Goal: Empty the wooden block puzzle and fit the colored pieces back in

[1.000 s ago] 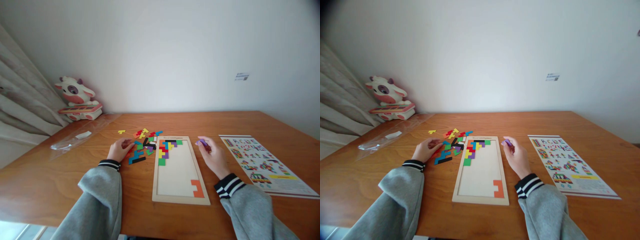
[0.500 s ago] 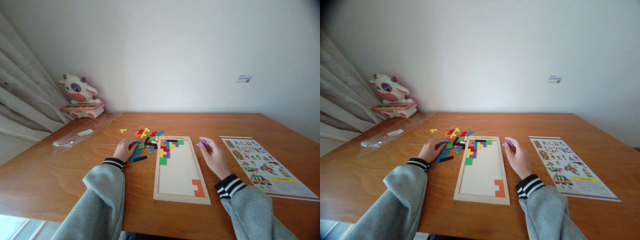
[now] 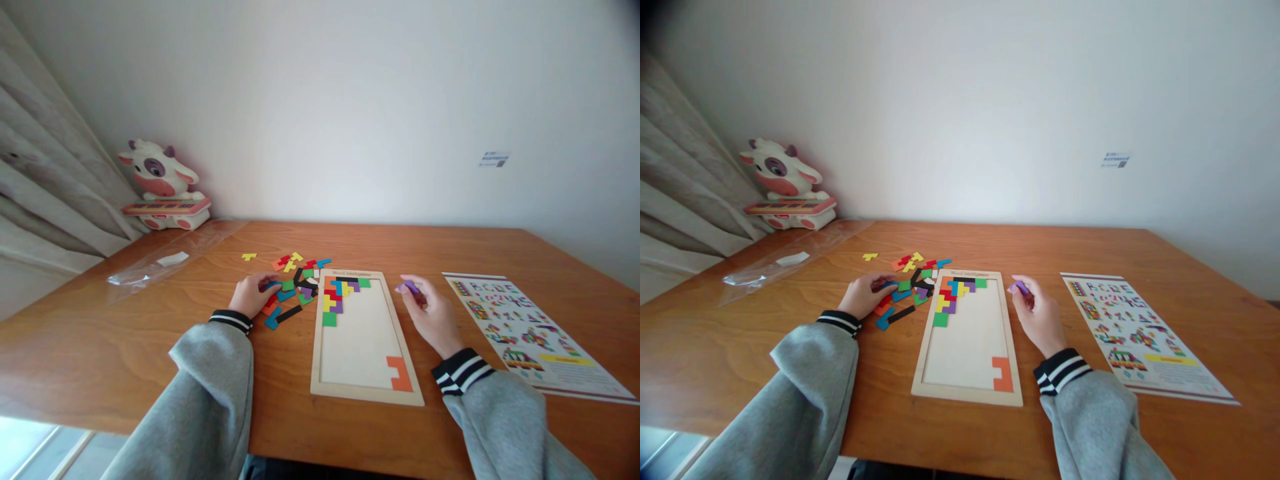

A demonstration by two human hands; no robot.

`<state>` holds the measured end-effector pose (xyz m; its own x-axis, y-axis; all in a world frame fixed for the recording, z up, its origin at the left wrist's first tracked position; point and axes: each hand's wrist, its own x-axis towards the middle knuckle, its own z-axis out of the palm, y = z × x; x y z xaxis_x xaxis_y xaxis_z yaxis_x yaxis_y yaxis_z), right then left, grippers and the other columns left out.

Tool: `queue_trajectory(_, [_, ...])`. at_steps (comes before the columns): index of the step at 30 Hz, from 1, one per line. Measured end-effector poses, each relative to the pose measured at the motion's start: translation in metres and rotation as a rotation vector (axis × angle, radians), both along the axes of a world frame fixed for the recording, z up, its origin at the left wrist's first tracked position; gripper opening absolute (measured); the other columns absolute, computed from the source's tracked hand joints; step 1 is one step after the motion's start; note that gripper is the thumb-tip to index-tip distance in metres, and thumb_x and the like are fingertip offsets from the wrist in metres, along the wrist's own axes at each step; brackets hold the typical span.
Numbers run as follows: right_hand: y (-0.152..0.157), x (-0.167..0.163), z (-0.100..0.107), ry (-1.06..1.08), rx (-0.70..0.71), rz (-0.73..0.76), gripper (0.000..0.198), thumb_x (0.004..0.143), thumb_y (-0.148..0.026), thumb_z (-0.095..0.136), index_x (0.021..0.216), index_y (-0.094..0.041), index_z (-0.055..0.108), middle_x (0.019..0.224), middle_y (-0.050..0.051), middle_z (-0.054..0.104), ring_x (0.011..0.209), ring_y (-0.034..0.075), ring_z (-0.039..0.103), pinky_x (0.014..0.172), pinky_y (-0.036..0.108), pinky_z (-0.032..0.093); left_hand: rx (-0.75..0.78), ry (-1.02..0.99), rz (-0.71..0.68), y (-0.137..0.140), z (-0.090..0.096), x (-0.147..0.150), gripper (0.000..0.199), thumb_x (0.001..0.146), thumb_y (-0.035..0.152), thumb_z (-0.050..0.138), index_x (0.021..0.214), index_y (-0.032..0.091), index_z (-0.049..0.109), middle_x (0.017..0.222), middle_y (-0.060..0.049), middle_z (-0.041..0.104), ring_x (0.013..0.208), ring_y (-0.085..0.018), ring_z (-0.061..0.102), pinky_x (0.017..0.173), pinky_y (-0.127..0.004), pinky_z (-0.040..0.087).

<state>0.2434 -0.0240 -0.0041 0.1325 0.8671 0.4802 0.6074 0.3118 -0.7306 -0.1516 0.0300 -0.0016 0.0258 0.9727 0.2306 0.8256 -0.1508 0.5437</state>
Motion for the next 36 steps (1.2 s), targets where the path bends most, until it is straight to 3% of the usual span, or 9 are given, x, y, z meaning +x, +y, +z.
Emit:
queue_trajectory(4, [0.0, 0.0, -0.001, 0.011, 0.005, 0.012, 0.04, 0.091, -0.049, 0.053, 0.115, -0.018, 0.061, 0.1, 0.014, 0.075, 0.088, 0.025, 0.072, 0.073, 0.038, 0.058, 0.001, -0.035, 0.012, 0.0, -0.002, 0.002, 0.043, 0.079, 0.053, 0.062, 0.108, 0.021, 0.07, 0.094, -0.004, 0.077, 0.085, -0.023, 0.072, 0.081, -0.033, 0.058])
queue_trajectory(10, [-0.001, 0.0, -0.002, -0.003, 0.004, 0.018, 0.04, 0.092, -0.05, 0.052, 0.115, -0.018, 0.061, 0.1, 0.014, 0.075, 0.086, 0.025, 0.072, 0.072, 0.038, 0.057, 0.032, 0.006, 0.031, -0.002, 0.003, 0.002, 0.048, 0.075, 0.063, 0.065, 0.1, 0.023, 0.074, 0.102, -0.007, 0.076, 0.094, -0.027, 0.07, 0.087, -0.038, 0.055])
queue_trajectory(15, [0.0, 0.001, -0.004, -0.026, 0.017, 0.021, 0.038, 0.092, -0.049, 0.053, 0.114, -0.019, 0.061, 0.1, 0.012, 0.075, 0.085, 0.024, 0.071, 0.073, 0.039, 0.057, 0.005, 0.012, 0.039, -0.003, 0.005, 0.004, 0.042, 0.075, 0.056, 0.067, 0.104, 0.026, 0.073, 0.092, -0.002, 0.078, 0.085, -0.024, 0.072, 0.08, -0.033, 0.056])
queue_trajectory(26, [-0.001, 0.0, -0.003, -0.033, -0.015, 0.042, 0.035, 0.092, -0.046, 0.053, 0.114, -0.02, 0.061, 0.099, 0.011, 0.075, 0.088, 0.025, 0.07, 0.078, 0.041, 0.056, 0.059, 0.115, 0.062, -0.003, 0.004, 0.006, 0.031, 0.084, 0.047, 0.057, 0.1, 0.026, 0.073, 0.092, -0.002, 0.077, 0.08, -0.022, 0.071, 0.079, -0.031, 0.056])
queue_trajectory(36, [-0.001, 0.001, -0.003, -0.045, -0.011, 0.06, 0.036, 0.092, -0.047, 0.052, 0.114, -0.02, 0.06, 0.099, 0.011, 0.074, 0.088, 0.024, 0.071, 0.077, 0.04, 0.057, 0.045, 0.186, -0.099, -0.009, 0.013, -0.018, 0.054, 0.073, 0.066, 0.061, 0.108, 0.025, 0.071, 0.109, -0.005, 0.075, 0.101, -0.026, 0.069, 0.096, -0.035, 0.051])
